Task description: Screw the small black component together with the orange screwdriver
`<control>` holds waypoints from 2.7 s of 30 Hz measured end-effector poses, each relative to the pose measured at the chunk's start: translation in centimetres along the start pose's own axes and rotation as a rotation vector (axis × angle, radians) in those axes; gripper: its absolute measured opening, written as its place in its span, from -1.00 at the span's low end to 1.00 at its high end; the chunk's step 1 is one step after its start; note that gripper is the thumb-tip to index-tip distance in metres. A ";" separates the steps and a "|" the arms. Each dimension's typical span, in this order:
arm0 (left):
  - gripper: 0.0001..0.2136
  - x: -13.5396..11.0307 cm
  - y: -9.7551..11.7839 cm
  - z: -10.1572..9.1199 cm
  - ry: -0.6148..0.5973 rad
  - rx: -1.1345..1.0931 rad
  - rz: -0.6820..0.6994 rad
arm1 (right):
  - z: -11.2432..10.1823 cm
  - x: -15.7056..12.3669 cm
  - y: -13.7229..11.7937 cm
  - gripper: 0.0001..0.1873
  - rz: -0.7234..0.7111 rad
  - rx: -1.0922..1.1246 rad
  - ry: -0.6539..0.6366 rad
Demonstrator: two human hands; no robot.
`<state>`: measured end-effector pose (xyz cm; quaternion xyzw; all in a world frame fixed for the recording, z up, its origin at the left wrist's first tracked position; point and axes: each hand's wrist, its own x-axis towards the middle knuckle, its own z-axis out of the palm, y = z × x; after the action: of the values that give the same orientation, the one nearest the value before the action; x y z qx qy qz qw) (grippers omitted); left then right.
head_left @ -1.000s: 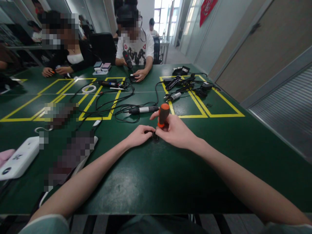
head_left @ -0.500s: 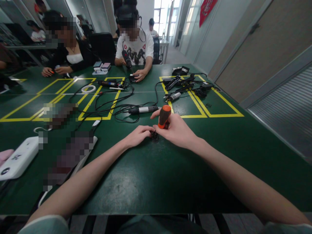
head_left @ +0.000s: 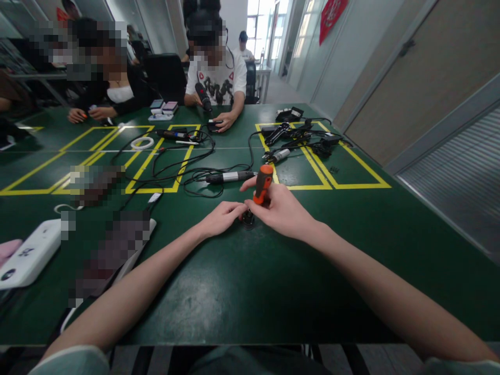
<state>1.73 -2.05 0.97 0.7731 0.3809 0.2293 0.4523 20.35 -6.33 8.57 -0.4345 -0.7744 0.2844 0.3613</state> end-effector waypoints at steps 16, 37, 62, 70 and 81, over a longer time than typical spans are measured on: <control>-0.53 0.1 0.0 0.1 -0.012 0.018 0.020 | 0.1 0.0 0.1 -0.80 0.001 0.044 -0.016; -0.54 0.0 -0.1 0.1 -0.003 0.038 0.032 | 0.0 -0.1 0.2 -0.75 0.019 0.011 -0.048; -0.53 0.0 -0.1 0.1 0.003 0.029 0.026 | -0.1 0.0 -0.1 -0.73 0.016 0.020 -0.011; -0.53 0.0 0.0 0.1 -0.010 0.021 0.026 | -0.1 0.0 0.1 -0.83 0.015 0.013 -0.008; -0.54 0.1 0.0 0.2 -0.012 0.026 0.023 | -0.1 0.0 -0.2 -0.65 0.058 0.028 -0.006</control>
<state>1.85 -2.07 0.85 0.7847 0.3722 0.2249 0.4418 20.32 -6.47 8.79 -0.4509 -0.7584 0.3071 0.3568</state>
